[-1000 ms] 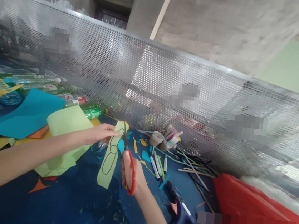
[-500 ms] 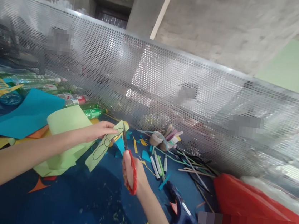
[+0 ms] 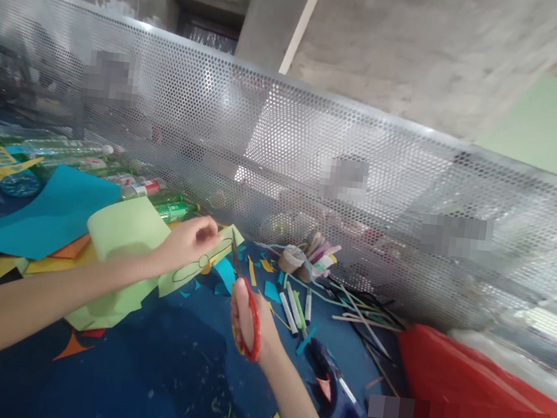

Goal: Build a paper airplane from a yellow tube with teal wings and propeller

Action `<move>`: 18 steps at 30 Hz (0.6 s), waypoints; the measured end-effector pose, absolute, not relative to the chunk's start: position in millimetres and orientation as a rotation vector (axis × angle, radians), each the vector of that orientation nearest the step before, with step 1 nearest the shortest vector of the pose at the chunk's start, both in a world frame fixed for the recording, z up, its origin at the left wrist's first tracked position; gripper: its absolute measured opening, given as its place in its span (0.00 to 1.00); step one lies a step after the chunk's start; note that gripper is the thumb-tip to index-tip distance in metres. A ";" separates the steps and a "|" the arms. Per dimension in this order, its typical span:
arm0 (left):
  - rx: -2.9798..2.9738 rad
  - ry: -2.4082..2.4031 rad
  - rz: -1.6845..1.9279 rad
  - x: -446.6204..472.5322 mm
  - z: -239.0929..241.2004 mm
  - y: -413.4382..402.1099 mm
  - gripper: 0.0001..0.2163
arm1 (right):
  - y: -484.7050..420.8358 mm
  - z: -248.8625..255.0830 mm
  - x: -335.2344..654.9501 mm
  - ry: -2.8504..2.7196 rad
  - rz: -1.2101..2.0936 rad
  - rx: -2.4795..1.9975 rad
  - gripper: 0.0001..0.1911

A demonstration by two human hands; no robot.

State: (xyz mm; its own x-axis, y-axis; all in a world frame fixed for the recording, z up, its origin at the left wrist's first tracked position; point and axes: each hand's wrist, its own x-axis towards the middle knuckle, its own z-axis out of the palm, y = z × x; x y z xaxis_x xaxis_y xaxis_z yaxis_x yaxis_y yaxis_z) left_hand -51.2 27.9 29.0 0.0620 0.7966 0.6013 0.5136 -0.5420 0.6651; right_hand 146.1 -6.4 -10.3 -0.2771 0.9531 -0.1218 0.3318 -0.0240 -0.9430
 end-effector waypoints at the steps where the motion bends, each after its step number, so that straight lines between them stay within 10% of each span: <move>1: 2.066 1.278 1.314 -47.3 30.9 21.8 0.17 | -7.5 -8.8 145.7 -1.627 1.332 -1.338 0.30; 6: 1.632 0.946 0.590 -29.4 26.6 7.3 0.28 | -14.5 -1.7 140.8 -1.516 1.340 -1.189 0.31; 18: 1.340 0.659 1.284 -30.1 26.8 10.0 0.17 | -20.1 -2.9 127.7 -1.414 1.251 -1.073 0.33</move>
